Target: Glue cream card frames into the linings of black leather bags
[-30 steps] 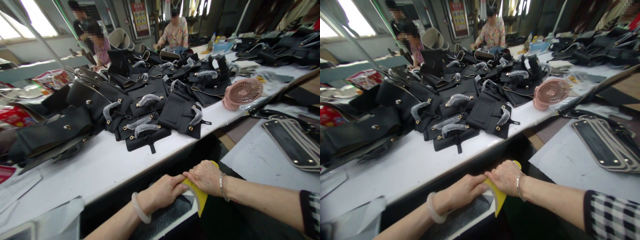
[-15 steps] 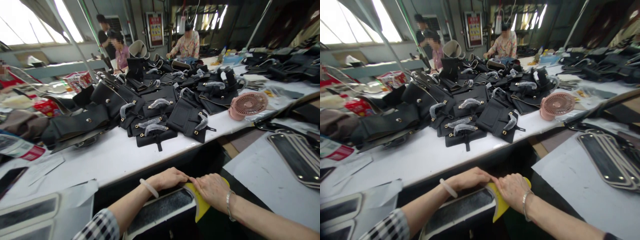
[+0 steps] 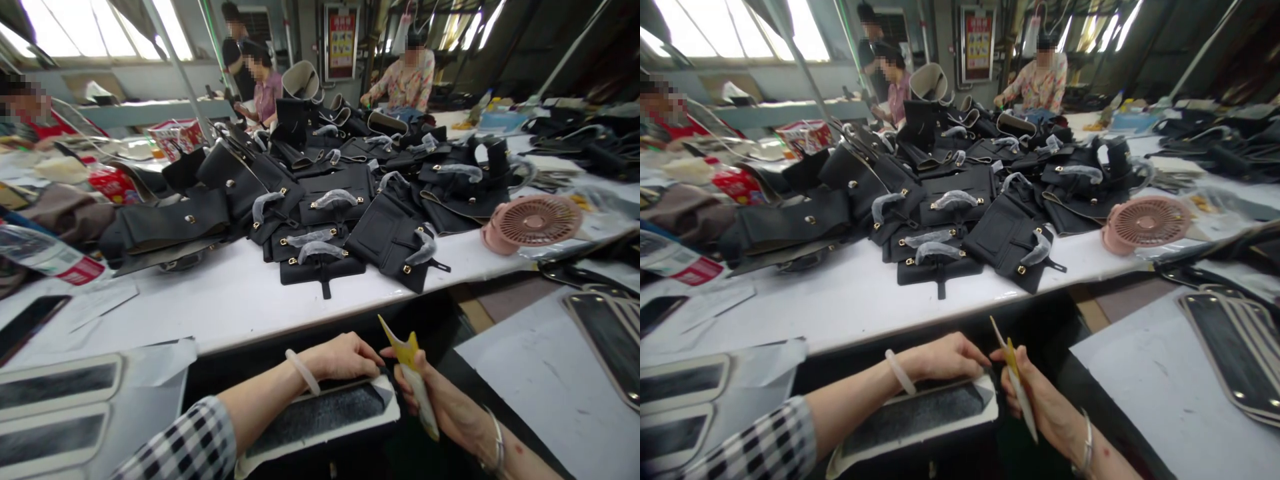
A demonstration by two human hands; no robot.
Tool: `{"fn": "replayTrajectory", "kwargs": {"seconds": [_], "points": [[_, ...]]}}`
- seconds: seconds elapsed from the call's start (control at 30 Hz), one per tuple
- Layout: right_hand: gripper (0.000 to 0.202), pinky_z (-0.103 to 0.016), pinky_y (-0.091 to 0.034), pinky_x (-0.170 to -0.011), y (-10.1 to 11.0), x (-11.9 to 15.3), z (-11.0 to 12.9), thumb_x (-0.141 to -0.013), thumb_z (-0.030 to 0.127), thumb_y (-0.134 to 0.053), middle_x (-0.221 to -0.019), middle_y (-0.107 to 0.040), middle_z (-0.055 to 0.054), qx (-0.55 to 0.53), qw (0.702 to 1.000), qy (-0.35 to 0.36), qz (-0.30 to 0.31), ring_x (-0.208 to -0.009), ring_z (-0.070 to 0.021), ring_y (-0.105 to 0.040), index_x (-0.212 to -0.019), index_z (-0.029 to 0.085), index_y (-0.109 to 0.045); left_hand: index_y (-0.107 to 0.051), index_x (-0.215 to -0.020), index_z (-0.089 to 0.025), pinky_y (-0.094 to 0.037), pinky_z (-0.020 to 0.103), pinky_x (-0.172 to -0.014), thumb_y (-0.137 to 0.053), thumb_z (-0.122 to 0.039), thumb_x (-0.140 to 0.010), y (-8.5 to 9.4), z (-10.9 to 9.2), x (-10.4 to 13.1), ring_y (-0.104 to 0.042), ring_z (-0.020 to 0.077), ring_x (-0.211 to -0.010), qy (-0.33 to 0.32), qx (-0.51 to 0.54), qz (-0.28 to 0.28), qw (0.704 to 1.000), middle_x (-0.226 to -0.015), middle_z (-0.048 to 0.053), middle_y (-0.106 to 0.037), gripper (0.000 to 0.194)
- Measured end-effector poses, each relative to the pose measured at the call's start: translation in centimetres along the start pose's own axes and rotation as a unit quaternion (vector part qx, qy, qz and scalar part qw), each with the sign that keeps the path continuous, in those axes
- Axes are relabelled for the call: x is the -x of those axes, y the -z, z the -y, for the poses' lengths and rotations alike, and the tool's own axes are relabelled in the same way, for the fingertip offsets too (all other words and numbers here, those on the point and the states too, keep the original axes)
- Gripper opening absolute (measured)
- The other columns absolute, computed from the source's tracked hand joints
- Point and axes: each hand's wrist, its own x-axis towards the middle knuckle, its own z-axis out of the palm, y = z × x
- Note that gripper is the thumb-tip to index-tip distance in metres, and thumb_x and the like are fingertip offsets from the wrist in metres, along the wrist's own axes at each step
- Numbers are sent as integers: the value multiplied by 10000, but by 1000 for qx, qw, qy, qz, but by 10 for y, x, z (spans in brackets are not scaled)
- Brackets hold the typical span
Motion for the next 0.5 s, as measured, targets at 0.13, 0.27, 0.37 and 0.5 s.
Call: {"fn": "replayTrajectory", "kwargs": {"seconds": [0.13,0.27,0.37,0.5], "points": [[612,-222,-278,-519,-10,-11,-4,-724,661,-724,-699,-407,69,-49,998,0,-24,-545,-75,-319,-1112,230,-529,-783,-1043,-194,-485,245,-688,-591,-263,-693,-2,-2,0,-611,176,-752,2,-33,-7,999,-822,-5,-729,406],[495,-234,-282,-511,-14,-17,-5,-770,618,-707,-730,-509,29,46,998,3,-47,-577,-98,-394,-1001,197,-588,-793,-943,-198,-430,232,-610,-550,-264,-712,-4,-7,6,-568,157,-674,0,-73,-19,997,-691,-13,-657,342],[381,-288,-417,-699,-10,-20,-3,-912,586,-546,-874,-587,-13,213,973,89,-26,-795,-175,-535,-991,215,-576,-786,-891,-205,-396,245,-578,-542,-275,-736,-4,-12,7,-543,156,-619,-3,-111,-24,994,-609,-15,-587,297],[370,-336,-445,-823,-5,-21,3,-993,561,-357,-904,-610,-26,334,935,117,18,-884,-212,-585,-996,233,-527,-780,-898,-197,-416,272,-596,-548,-271,-769,-6,-17,2,-579,182,-625,-5,-157,-17,987,-669,17,-641,276]]}}
